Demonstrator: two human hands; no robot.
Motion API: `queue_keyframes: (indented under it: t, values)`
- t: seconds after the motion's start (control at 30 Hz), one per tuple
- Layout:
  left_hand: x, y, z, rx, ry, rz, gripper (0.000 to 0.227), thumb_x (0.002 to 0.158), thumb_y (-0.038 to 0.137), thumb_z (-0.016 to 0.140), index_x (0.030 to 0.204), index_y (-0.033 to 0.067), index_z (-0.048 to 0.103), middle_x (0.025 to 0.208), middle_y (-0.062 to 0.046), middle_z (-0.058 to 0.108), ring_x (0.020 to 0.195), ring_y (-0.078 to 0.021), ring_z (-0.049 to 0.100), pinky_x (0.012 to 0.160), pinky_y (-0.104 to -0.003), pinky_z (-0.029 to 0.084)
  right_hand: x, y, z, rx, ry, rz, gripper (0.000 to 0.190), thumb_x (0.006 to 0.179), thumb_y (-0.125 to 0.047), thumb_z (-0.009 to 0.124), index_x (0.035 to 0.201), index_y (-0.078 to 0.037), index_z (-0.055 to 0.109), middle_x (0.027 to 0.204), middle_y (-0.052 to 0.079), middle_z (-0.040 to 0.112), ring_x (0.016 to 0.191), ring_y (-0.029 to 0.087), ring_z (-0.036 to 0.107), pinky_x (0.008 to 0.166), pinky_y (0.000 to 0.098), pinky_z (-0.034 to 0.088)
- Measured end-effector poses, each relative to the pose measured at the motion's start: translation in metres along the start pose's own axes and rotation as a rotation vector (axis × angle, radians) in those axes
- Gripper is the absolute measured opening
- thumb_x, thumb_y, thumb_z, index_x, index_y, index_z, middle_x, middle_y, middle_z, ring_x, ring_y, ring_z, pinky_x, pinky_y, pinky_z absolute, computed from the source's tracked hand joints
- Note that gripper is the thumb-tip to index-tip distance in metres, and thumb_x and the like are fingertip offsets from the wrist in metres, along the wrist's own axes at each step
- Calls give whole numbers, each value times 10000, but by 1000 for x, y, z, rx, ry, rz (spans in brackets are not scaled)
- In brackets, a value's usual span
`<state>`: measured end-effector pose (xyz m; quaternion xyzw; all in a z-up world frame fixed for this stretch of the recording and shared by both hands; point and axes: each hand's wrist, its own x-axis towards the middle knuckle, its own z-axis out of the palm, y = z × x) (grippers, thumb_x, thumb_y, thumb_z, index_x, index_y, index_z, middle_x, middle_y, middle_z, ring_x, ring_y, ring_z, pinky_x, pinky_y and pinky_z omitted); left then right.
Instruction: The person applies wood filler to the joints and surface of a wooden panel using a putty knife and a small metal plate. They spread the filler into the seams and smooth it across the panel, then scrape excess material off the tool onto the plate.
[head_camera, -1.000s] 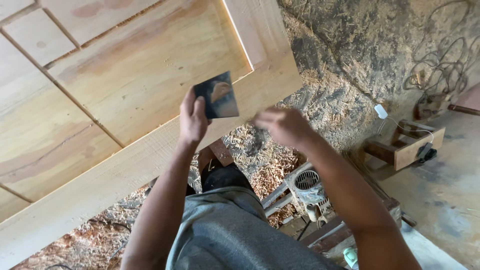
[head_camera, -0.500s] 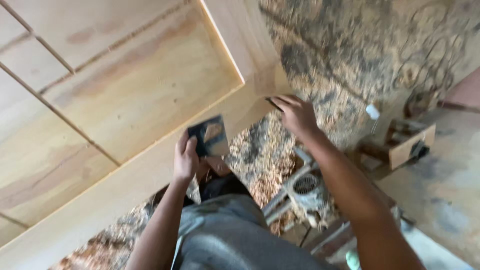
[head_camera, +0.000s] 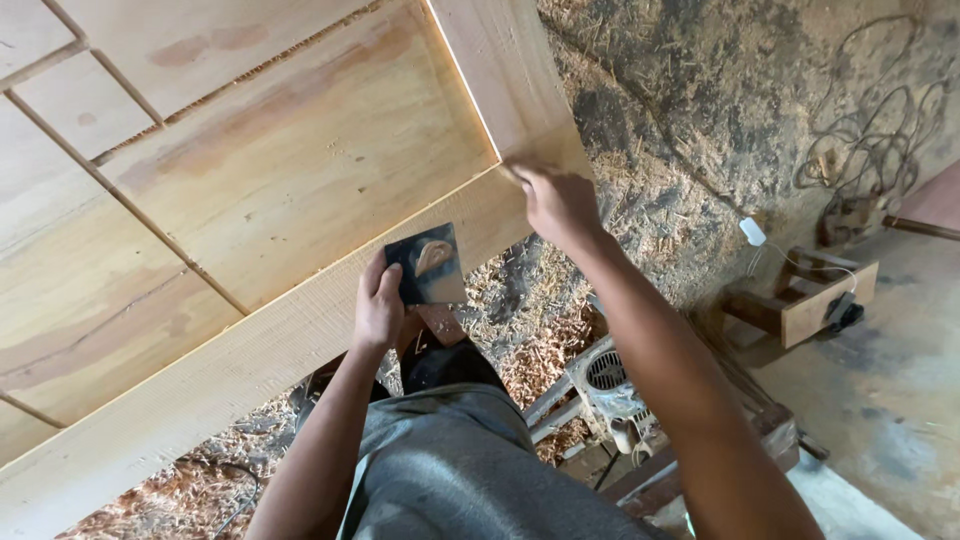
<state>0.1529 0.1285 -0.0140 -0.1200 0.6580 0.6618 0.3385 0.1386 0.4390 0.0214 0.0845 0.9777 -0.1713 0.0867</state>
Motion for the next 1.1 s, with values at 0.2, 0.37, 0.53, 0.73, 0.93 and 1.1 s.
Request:
queue_keyframes:
  t: [0.2,0.37,0.53,0.73,0.93,1.1]
  values:
    - [-6,12,-12,-67,-24,-28,360,992,134,455,1273,-35,602,1073,-104,704,975,-183,622,889,-308,503,25,43,-34,-99,63,-116,321,953,55,611,1206,-83,752,1149,67,761,768,147,714,602,251,576]
    - [-18,7,-19,-32,20,-97,347,1005,135,449,1256,-30,622,1043,-119,699,929,-198,606,850,-325,505,3,51,-20,-235,80,-268,346,916,60,620,1170,-110,783,1171,48,766,899,194,737,668,291,613]
    - [-18,0,-14,-157,-8,-22,377,972,134,452,1273,-27,612,1121,-108,710,1029,-195,638,925,-321,505,-1,41,-44,-117,-221,-270,435,939,157,498,1176,-100,756,1232,48,753,1042,212,745,561,199,594]
    - [-44,-28,-10,-127,-21,-148,437,996,179,511,1386,-13,556,1059,-170,710,888,-242,657,752,-399,560,29,37,-53,9,-27,68,325,1011,16,599,1290,-73,738,1154,189,735,1040,351,724,907,432,563]
    - [-67,-24,-2,-402,-23,-323,527,901,164,475,1406,17,463,1125,-158,663,893,-277,674,693,-447,597,18,-1,-34,-29,-267,2,251,1045,-103,674,1287,-92,740,1169,200,728,1063,368,700,919,438,538]
    - [-80,-37,-31,-200,133,60,443,932,150,496,1310,-69,573,1152,-224,711,1076,-299,687,949,-380,532,-11,-81,-10,227,-467,-23,327,960,-55,660,1281,-61,724,1125,148,764,994,214,723,879,327,537]
